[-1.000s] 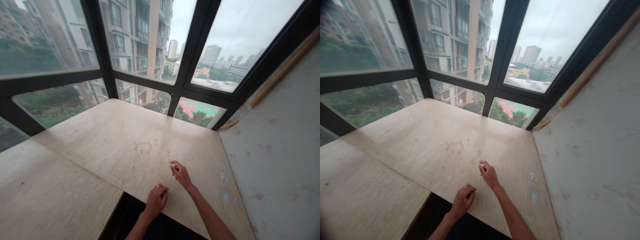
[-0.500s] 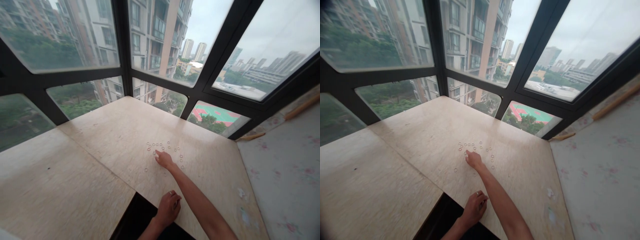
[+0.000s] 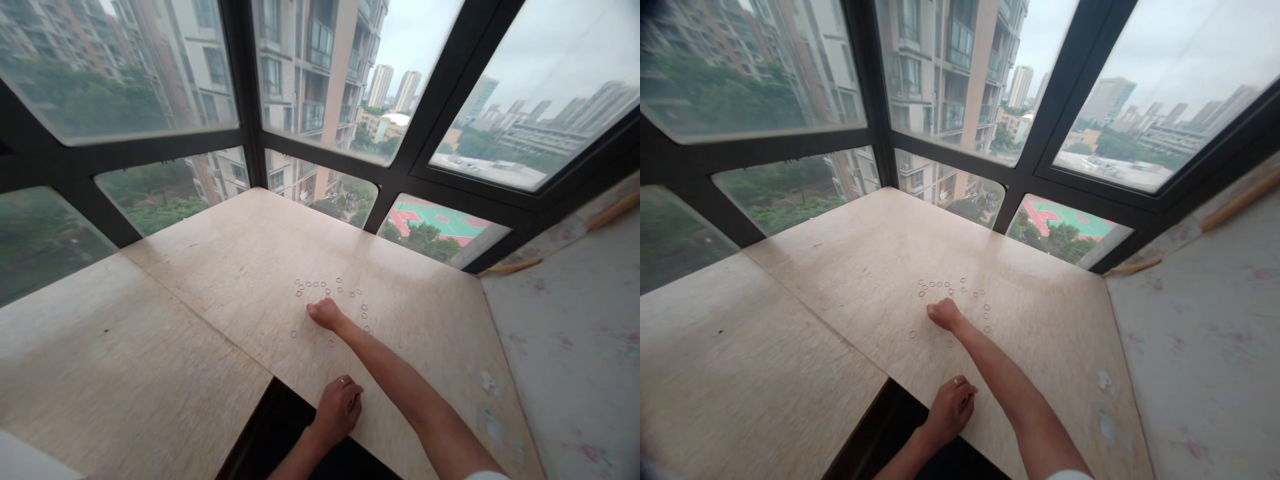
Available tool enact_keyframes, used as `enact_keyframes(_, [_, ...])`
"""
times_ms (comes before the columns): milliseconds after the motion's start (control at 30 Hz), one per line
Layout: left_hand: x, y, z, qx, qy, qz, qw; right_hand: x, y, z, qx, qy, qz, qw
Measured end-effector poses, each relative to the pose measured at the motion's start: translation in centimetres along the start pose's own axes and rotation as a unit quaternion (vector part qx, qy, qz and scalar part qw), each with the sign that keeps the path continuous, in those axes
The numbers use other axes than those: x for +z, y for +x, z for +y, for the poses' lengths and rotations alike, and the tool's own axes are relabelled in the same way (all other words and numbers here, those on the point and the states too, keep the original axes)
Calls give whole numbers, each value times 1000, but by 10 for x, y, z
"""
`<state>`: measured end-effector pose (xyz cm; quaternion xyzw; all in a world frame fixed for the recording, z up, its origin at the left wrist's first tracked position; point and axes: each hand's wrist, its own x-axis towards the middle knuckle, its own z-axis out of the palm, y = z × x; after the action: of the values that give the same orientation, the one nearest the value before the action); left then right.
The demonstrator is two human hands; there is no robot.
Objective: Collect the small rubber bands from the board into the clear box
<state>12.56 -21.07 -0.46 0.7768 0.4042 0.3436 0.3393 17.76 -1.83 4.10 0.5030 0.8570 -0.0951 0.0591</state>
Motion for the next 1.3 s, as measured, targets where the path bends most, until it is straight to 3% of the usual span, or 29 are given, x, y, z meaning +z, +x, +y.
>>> enact_keyframes(167, [-1,1,1,3,8,-1,1000,3,-11,3,31,142,45,988])
enact_keyframes(300, [0,1,1,12,8,8,1000,7,-31,-1,87,307,110,941])
enact_keyframes(400, [1,0,1,15,12,17,1000,11,-56,-3,130,450,149,871])
enact_keyframes(600, [0,2,4,6,39,-5,999,17,-129,7,188,660,215,695])
enact_keyframes(700, [-2,4,6,9,52,-13,998,20,-172,19,202,719,245,619])
enact_keyframes(833, [-2,5,7,22,68,-9,997,26,-227,38,216,757,293,543])
enact_keyframes(1000, [4,6,1,32,92,2,995,37,-287,57,201,802,364,428])
enact_keyframes(1133, [8,9,0,42,112,16,993,44,-330,68,242,766,429,413])
enact_keyframes(1300, [10,11,-1,48,141,21,989,48,-379,92,373,646,493,448])
